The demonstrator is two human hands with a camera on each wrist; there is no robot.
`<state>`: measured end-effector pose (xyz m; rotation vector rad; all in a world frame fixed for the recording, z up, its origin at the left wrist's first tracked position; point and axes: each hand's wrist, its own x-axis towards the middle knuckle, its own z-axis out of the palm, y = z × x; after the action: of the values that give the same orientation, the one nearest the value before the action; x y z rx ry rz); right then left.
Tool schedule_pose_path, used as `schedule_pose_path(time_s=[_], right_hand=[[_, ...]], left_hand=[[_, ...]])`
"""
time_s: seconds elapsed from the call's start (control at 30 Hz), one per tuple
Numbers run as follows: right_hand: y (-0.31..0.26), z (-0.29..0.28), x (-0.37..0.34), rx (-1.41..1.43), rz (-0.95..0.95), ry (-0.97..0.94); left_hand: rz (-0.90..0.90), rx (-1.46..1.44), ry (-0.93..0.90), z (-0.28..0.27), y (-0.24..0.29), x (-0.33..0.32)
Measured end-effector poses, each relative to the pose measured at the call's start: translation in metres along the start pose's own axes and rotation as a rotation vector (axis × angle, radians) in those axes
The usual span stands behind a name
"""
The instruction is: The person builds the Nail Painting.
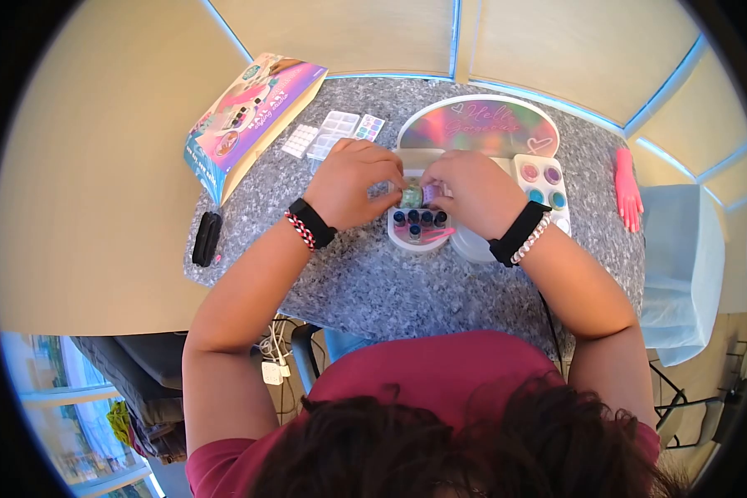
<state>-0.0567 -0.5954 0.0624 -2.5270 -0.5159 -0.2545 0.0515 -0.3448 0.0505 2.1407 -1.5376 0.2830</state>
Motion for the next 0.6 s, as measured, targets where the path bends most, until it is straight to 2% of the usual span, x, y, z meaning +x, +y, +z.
schedule_pose_path(time_s=[0.07,0.17,0.23,0.27,0.3,0.33,0.37,0.4,0.47,0.53,0.6], right_hand=[[-0.006,-0.004,-0.001,-0.09,0.102,-0.067],[-0.007,-0.007,-0.002,-0.163,0.084,-0.113],[-0.007,-0.012,-0.008,-0.119,0.025,-0.056],[-0.006,-0.015,-0.012,-0.074,-0.026,0.001],[-0.006,-0.019,-0.015,-0.01,-0.028,0.063],[-0.011,-0.032,-0.018,-0.029,0.026,0.024],[-0.011,-0.04,-0.023,-0.007,0.016,0.069],[-0.011,-0.048,-0.029,0.014,0.005,0.114],[-0.021,-0.067,-0.039,0.055,0.06,0.138],[-0.027,-0.077,-0.053,0.138,0.156,0.152],[-0.029,-0.082,-0.068,0.147,0.173,0.19]], left_hand=[[0.039,-0.008,-0.02,-0.014,0.006,0.004],[0.078,0.078,-0.058,-0.033,0.006,0.002],[-0.029,0.094,-0.019,-0.043,0.004,-0.001],[-0.03,0.102,-0.018,-0.046,-0.006,-0.002],[-0.122,0.128,0.047,-0.048,-0.024,-0.004],[-0.214,0.154,0.112,-0.05,-0.042,-0.006],[-0.285,0.161,0.135,-0.053,-0.058,-0.008],[-0.283,0.166,0.134,-0.054,-0.074,-0.009],[-0.495,0.22,0.019,-0.05,-0.107,-0.008],[-0.512,0.203,-0.048,-0.04,-0.139,-0.001],[-0.522,0.186,-0.116,-0.033,-0.158,0.013]])
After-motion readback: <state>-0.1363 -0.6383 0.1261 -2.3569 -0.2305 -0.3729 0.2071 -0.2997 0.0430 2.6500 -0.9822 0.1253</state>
